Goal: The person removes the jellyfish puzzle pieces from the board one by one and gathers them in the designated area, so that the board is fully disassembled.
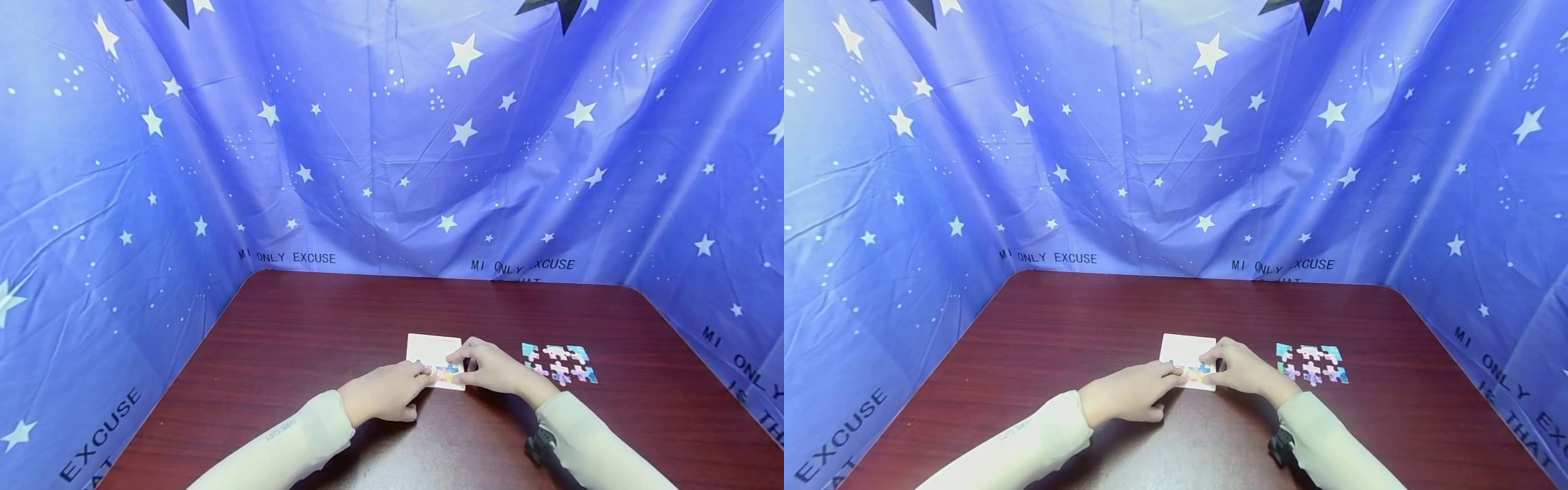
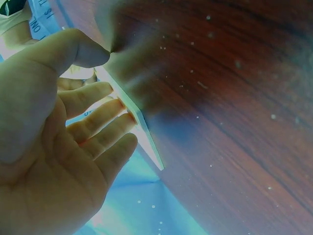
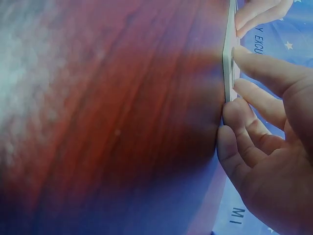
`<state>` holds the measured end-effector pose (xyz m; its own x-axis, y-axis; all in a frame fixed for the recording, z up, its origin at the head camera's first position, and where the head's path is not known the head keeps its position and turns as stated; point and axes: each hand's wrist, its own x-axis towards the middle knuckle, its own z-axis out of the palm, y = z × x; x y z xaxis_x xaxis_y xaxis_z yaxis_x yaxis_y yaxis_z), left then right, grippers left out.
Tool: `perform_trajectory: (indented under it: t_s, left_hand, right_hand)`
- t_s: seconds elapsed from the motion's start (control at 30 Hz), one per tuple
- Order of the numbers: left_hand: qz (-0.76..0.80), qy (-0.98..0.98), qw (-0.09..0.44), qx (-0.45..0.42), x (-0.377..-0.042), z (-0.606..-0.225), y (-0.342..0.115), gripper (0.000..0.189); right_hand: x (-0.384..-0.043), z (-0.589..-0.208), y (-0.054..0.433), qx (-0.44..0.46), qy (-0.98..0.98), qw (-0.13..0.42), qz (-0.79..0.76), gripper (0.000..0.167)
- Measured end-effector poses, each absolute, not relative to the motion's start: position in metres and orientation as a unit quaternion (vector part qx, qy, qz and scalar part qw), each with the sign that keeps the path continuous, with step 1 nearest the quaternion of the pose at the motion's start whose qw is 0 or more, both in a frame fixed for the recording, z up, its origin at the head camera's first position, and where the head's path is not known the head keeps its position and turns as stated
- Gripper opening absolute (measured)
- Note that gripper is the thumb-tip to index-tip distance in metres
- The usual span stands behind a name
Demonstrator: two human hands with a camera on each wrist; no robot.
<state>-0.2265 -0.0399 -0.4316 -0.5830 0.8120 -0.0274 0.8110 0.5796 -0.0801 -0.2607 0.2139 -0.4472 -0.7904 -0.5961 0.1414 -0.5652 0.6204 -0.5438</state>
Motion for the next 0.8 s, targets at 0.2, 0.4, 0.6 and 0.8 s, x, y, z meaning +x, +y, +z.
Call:
perform_trajectory:
  t_s: [0.2, 0.4, 0.6, 0.8]
  left_hand:
    - [0.045, -0.891, 0.003, -0.453, -0.226, -0.432, -0.040, 0.059]
    - [0.046, -0.896, -0.008, -0.442, -0.226, -0.432, -0.038, 0.060]
    - [0.050, -0.894, -0.008, -0.445, -0.225, -0.430, -0.037, 0.059]
    - [0.041, -0.896, -0.013, -0.442, -0.224, -0.427, -0.036, 0.060]
  right_hand:
    - [-0.261, -0.448, 0.213, -0.319, 0.899, 0.023, -0.298, 0.029]
    - [-0.261, -0.448, 0.210, -0.314, 0.900, 0.019, -0.302, 0.028]
    - [-0.260, -0.448, 0.208, -0.296, 0.903, 0.026, -0.311, 0.028]
    - [-0.261, -0.448, 0.203, -0.287, 0.906, 0.021, -0.312, 0.027]
